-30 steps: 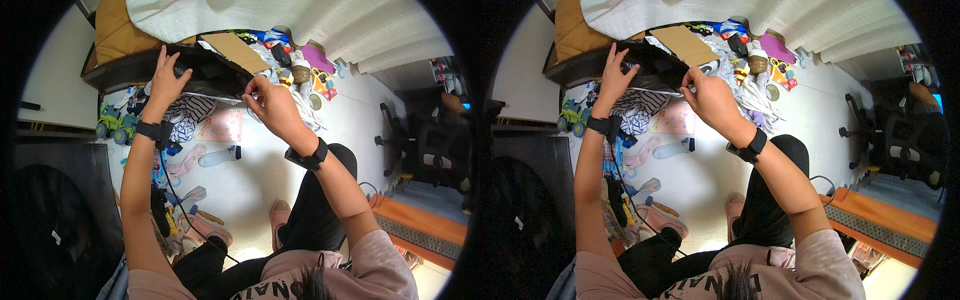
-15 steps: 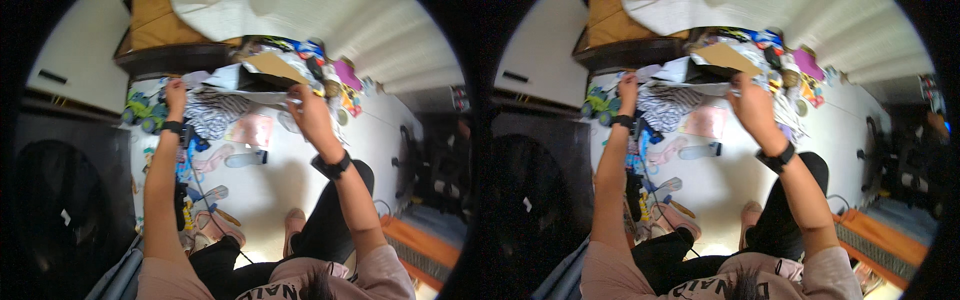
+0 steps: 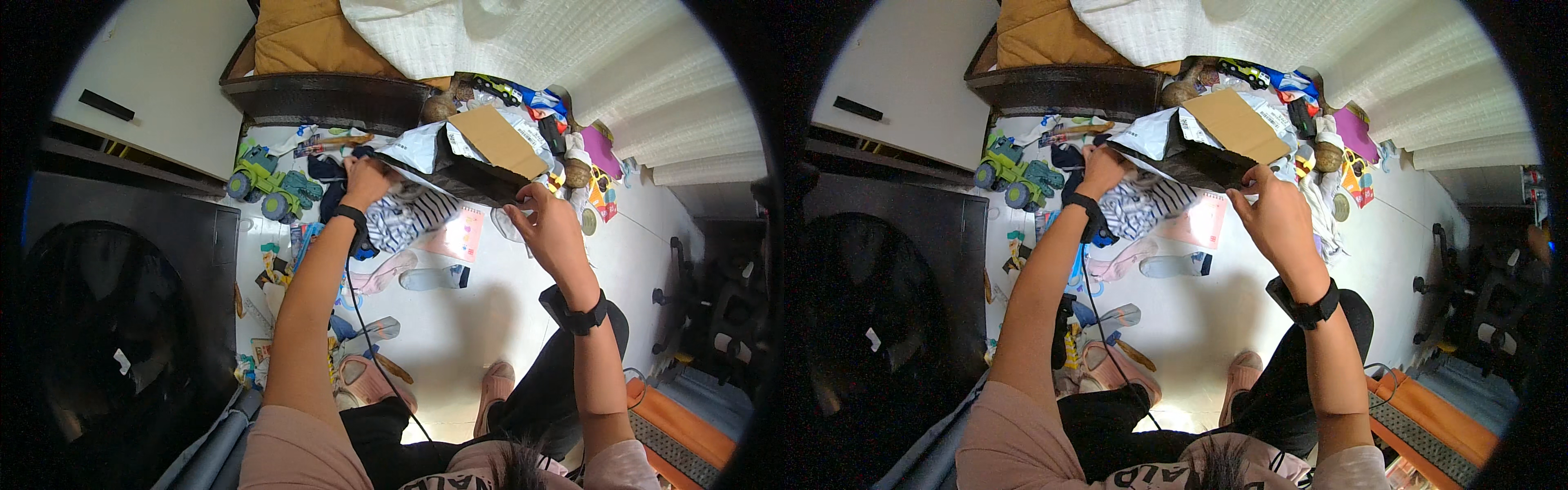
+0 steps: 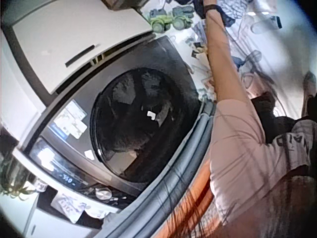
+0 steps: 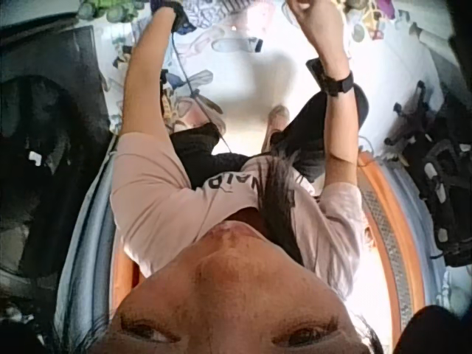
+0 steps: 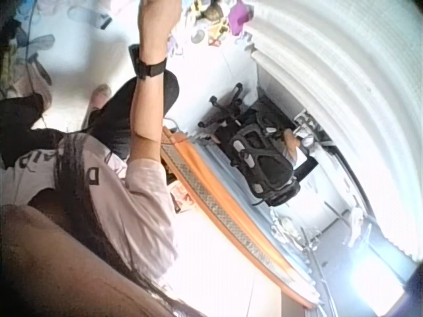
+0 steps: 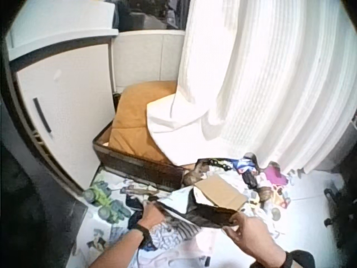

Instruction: The person unpacks a cardboard box and a plastic mailer, then sorts through small clothing items and accessories on the floor. They handle socks, underwear, and small garments one by one, placing them into piles.

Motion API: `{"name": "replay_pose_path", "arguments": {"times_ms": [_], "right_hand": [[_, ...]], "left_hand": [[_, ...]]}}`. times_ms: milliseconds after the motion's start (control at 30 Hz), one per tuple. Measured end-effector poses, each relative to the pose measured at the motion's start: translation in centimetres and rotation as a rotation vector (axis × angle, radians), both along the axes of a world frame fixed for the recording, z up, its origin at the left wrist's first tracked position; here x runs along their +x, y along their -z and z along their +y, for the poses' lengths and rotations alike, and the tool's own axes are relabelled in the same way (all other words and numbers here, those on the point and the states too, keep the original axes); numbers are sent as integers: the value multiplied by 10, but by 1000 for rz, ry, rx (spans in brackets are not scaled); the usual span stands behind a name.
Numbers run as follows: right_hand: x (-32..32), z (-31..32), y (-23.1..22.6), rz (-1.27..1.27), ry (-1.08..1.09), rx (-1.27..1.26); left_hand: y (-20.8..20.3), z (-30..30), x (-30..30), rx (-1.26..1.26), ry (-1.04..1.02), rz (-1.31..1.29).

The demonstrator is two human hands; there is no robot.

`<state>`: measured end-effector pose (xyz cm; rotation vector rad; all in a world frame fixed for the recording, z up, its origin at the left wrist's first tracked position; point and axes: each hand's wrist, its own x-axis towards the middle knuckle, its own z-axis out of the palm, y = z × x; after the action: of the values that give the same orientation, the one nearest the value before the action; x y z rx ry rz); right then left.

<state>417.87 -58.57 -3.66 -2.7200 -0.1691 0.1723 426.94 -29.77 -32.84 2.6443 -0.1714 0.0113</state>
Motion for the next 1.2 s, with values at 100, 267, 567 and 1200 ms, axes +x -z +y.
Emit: {"name": "replay_pose_path", "arguments": {"times_ms": [100, 267, 567, 1200], "right_hand": [[1, 0, 1, 5, 0, 15], [10, -6, 6, -18, 23, 42], [26, -18, 15, -77, 49, 172], [29, -16, 40, -242, -346, -78]], "left_hand": [[10, -8, -3, -28, -57, 21], [7, 7, -4, -116, -383, -261], [-5, 25, -2, -81, -473, -69], [-145, -87, -61, -281, 535, -94]]}}
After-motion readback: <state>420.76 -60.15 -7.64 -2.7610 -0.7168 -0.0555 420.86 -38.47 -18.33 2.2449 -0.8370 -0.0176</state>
